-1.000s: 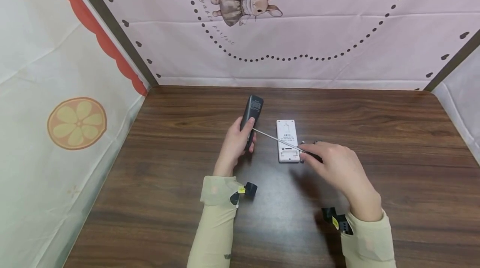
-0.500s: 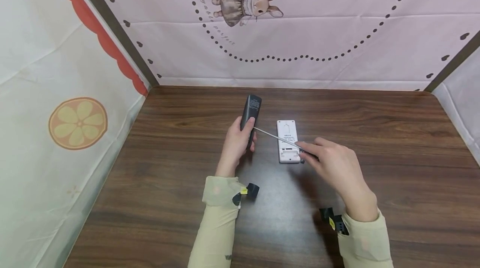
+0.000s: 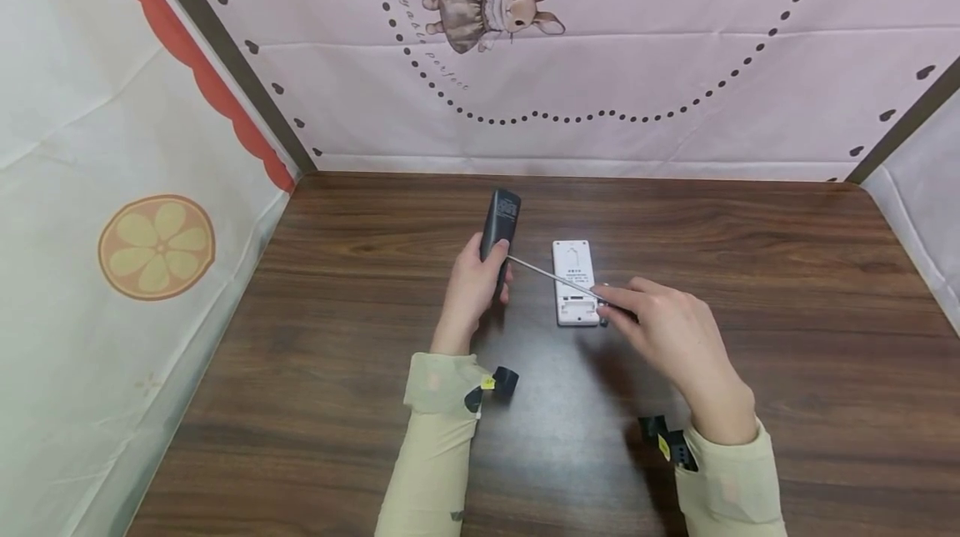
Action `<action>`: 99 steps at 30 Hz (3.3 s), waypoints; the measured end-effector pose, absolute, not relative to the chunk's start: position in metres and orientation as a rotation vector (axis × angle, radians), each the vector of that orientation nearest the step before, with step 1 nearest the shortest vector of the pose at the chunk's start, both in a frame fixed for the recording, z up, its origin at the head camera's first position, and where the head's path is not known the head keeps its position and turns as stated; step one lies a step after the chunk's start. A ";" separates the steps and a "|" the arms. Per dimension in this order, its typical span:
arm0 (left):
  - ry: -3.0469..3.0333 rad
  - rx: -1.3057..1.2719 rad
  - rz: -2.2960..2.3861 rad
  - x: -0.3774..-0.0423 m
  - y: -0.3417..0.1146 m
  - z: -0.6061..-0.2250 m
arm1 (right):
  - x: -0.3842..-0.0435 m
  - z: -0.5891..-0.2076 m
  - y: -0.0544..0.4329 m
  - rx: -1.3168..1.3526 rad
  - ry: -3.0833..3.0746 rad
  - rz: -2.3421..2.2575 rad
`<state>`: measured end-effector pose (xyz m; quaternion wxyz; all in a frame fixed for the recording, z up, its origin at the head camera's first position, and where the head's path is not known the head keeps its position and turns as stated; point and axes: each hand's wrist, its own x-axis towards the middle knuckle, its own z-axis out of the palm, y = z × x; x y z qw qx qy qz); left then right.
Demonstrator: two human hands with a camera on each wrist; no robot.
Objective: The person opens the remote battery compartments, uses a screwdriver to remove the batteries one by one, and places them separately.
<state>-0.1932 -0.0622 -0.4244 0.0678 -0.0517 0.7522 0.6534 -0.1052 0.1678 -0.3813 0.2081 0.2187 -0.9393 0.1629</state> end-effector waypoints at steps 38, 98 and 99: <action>2.532 0.009 1.653 -0.193 -0.061 -0.422 | -0.098 -0.363 0.166 0.605 -2.681 0.418; 1.967 0.068 2.336 -0.193 -0.059 -0.420 | -0.101 -0.364 0.186 0.588 -2.851 0.736; 1.979 0.069 2.335 -0.194 -0.059 -0.420 | -0.101 -0.363 0.186 0.587 -2.870 0.741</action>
